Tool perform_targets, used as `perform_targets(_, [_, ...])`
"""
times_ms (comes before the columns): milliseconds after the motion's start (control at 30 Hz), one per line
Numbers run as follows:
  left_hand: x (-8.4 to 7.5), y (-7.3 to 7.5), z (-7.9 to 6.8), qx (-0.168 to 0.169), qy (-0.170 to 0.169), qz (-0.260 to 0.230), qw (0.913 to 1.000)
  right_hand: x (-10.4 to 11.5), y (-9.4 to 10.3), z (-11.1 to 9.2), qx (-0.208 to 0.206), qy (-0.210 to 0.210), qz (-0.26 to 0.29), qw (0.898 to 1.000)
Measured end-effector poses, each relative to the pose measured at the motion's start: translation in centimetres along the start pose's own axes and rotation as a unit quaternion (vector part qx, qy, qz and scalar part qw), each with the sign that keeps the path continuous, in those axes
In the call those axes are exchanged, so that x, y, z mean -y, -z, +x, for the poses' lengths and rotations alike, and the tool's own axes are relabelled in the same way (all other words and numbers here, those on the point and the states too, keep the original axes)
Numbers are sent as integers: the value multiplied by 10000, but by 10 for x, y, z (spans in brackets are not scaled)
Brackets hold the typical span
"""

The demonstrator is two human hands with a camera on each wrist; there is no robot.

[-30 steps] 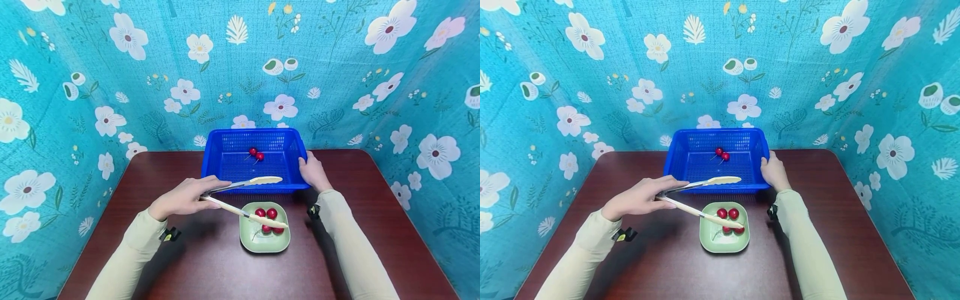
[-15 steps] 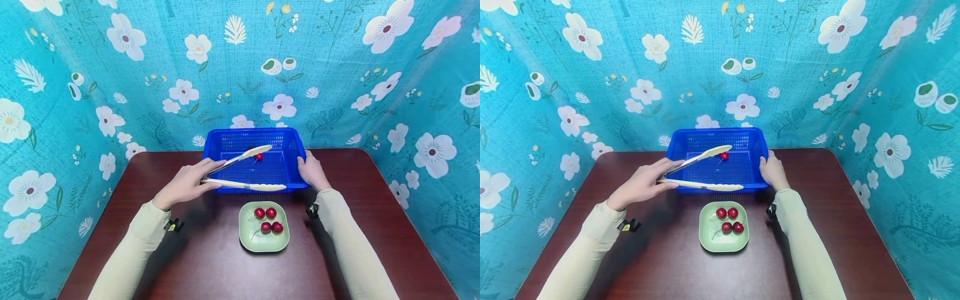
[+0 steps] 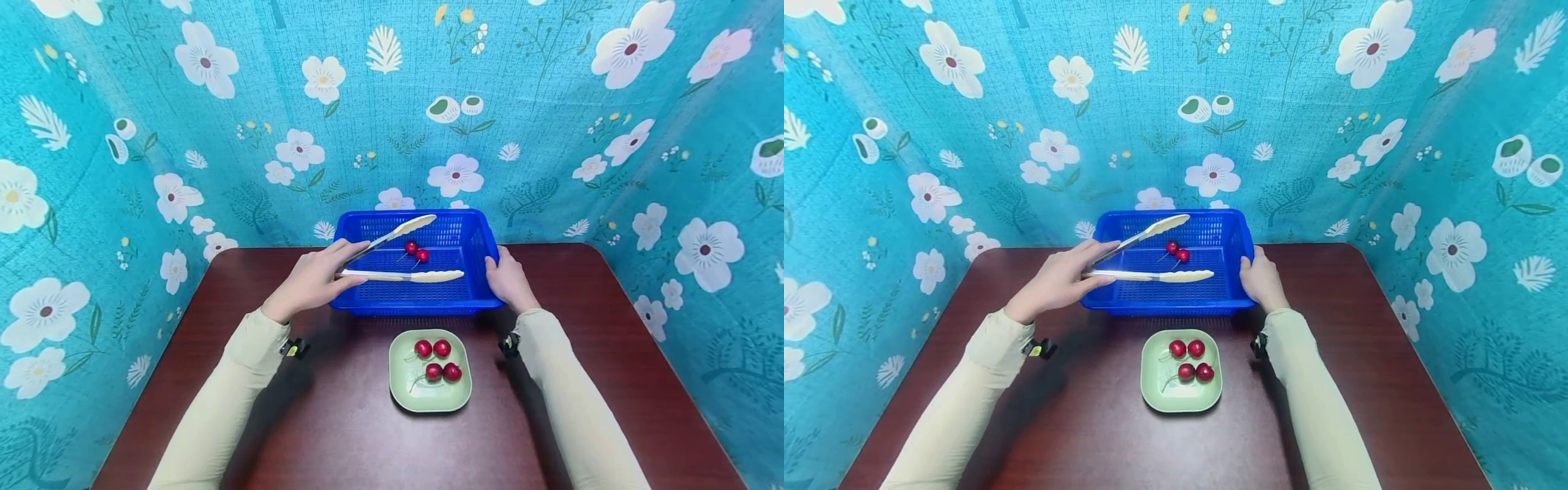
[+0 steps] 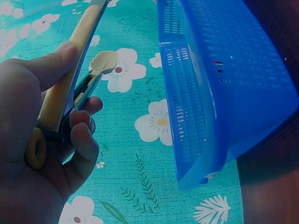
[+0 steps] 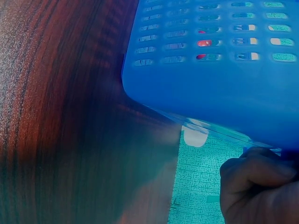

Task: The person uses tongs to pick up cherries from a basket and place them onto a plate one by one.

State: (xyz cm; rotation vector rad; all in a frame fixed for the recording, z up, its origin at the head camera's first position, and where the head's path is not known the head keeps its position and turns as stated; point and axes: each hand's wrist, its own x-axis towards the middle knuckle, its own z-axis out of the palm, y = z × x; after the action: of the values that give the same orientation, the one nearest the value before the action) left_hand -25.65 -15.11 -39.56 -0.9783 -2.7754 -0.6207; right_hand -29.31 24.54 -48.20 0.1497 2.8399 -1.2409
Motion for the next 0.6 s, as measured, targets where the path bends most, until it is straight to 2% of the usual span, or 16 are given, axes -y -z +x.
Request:
perform_targets(400, [-4,-1,34,338,53,360,9988,-2,-1,1,0,-43,81,10000])
perform_targets(600, [0,0,47,574,106,546,9968,-2,-1,1,2,-11,89,10000])
